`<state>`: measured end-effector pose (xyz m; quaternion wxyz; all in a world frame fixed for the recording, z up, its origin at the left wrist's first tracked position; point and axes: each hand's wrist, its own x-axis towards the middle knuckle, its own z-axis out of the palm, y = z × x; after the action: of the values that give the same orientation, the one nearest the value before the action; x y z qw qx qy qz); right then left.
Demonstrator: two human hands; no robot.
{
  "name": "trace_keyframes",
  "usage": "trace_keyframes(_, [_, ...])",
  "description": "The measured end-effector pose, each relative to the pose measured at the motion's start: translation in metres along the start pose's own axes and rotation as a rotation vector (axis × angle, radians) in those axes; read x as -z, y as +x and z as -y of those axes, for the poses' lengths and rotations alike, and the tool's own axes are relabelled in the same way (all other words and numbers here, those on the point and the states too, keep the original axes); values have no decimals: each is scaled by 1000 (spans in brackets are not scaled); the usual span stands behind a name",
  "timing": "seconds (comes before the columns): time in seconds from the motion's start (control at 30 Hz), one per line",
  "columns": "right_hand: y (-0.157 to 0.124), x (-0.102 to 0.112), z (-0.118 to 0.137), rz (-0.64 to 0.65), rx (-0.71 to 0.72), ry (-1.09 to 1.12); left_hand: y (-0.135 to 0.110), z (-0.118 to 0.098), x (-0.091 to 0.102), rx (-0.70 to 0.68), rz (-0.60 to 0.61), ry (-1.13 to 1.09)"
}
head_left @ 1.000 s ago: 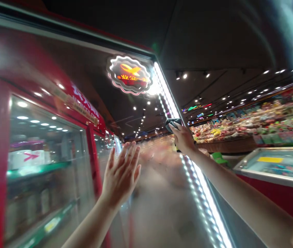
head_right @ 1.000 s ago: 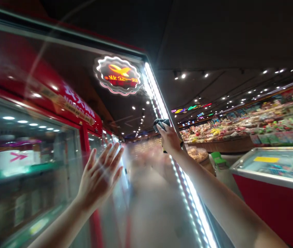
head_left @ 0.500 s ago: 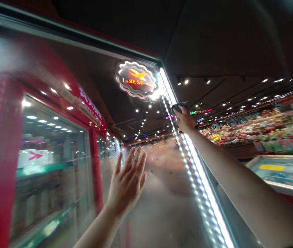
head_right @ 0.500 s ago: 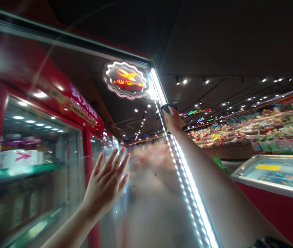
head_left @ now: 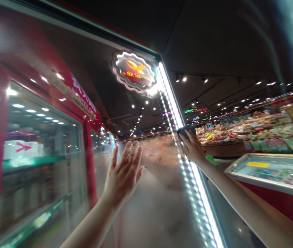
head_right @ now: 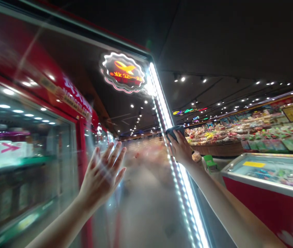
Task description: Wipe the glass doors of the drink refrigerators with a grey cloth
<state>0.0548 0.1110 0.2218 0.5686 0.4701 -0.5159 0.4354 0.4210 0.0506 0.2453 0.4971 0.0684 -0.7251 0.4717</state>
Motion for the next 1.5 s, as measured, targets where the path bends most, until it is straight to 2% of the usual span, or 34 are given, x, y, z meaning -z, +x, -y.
trace_keyframes(0.07, [25,-2,-4,7,-21,19,-1,-1,0,4,1,-8])
trace_keyframes(0.2, [103,-11,-3,3,-84,39,-4,-5,2,-1,-2,-10])
trace_keyframes(0.27, [117,-15,11,-37,-140,72,-7,-6,3,-7,8,2])
trace_keyframes(0.3, [114,-16,22,-58,-157,107,-8,-6,4,-7,17,6])
trace_keyframes(0.37, [89,-16,46,-74,-127,203,-9,-4,5,-7,40,7])
trace_keyframes(0.43, [58,-15,65,-40,-14,280,-11,-2,6,-17,58,2])
trace_keyframes(0.5, [40,-15,71,-22,57,301,-12,1,8,-34,63,-2])
trace_keyframes(0.57, [49,-18,67,-67,9,298,-13,2,9,-39,50,2])
trace_keyframes(0.67, [91,-24,60,-142,-160,282,-15,1,11,-25,16,19])
trace_keyframes(0.77, [111,-26,68,-131,-162,295,-18,-2,13,-12,18,30])
trace_keyframes(0.87, [85,-19,77,-29,10,305,-21,-2,17,-7,37,31])
trace_keyframes(0.93, [64,-15,72,17,100,302,-23,-1,22,-12,41,29])
trace_keyframes(1.0, [59,-15,63,-27,63,293,-23,1,26,-12,42,29])
trace_keyframes(1.07, [71,-20,58,-111,-61,276,-20,1,28,-2,46,28])
trace_keyframes(1.17, [93,-25,71,-155,-174,252,-14,-2,28,17,60,21])
trace_keyframes(1.23, [91,-23,86,-108,-116,251,-12,-5,29,23,70,16])
trace_keyframes(1.3, [73,-15,94,-18,36,269,-13,-7,32,22,74,13])
trace_keyframes(1.4, [47,-5,87,92,230,306,-17,-5,42,14,71,16])
trace_keyframes(1.43, [45,-4,83,94,233,312,-19,-4,46,14,72,19])
trace_keyframes(1.5, [55,-6,80,38,130,314,-21,-1,51,24,81,27])
